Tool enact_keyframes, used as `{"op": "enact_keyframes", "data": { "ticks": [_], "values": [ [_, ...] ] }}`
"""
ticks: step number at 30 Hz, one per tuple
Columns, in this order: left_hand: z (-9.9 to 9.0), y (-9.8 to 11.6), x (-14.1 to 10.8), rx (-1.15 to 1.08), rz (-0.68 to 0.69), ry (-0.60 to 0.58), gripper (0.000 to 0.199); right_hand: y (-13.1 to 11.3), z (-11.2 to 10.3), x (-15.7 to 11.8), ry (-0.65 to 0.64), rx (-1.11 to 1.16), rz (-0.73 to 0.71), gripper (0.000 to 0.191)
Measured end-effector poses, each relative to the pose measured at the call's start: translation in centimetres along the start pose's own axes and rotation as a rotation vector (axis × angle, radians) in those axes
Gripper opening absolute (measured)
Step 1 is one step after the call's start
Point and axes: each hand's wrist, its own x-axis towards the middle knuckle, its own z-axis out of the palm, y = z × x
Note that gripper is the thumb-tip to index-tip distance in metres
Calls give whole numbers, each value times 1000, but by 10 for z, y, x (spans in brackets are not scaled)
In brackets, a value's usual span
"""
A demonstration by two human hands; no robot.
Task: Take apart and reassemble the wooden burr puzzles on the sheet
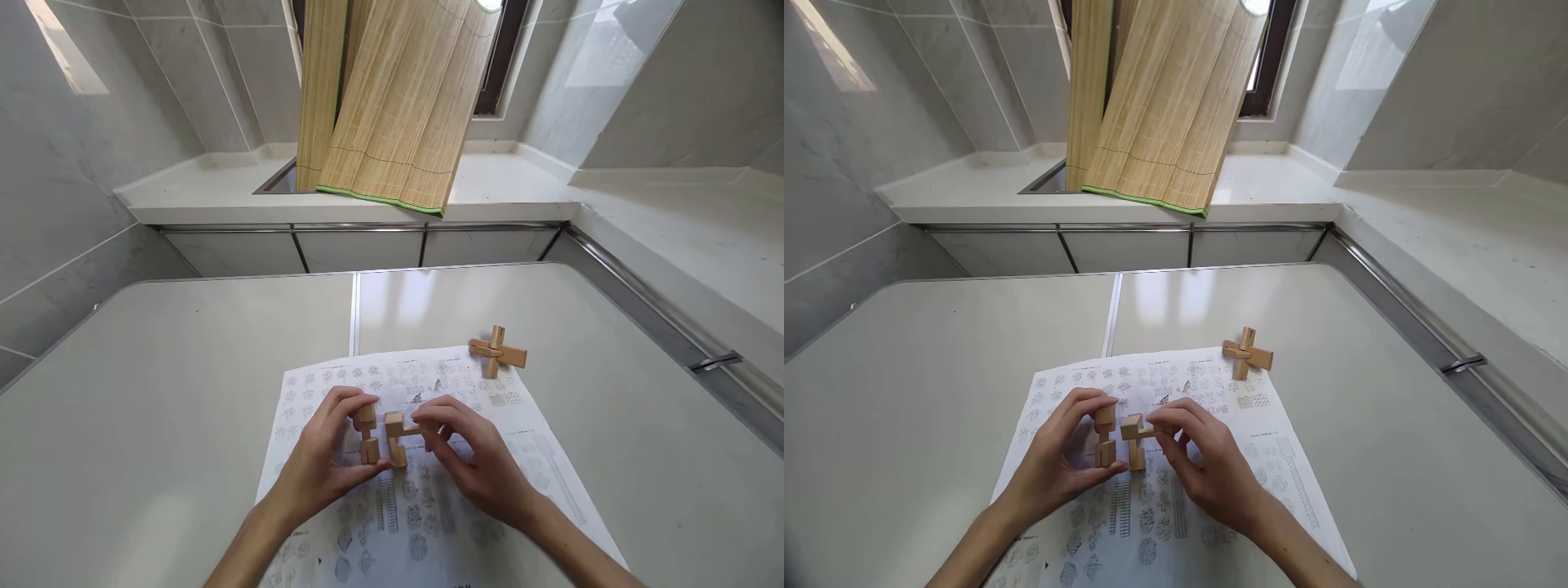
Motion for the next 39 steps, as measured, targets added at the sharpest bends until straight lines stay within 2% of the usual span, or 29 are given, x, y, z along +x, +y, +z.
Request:
{"op": "enact_keyframes", "data": {
  "ticks": [4,10,17,25,34,39],
  "values": [
    [2,1,-2,7,22,-16,69,1,5,-4,-15,84,69,21],
    [8,3,-2,38,61,58,67,0,11,-10,-16,228,192,18],
    [20,15,-9,32,120,41,65,-3,21,-17,-40,7,88,17],
    [21,22,-15,-6,119,22,72,1,23,-18,-28,-63,56,16],
    [22,26,-13,-159,92,74,76,4,12,-13,20,-49,184,29],
    [20,27,-10,-251,41,99,68,3,11,-10,17,0,245,33]
  ]
}}
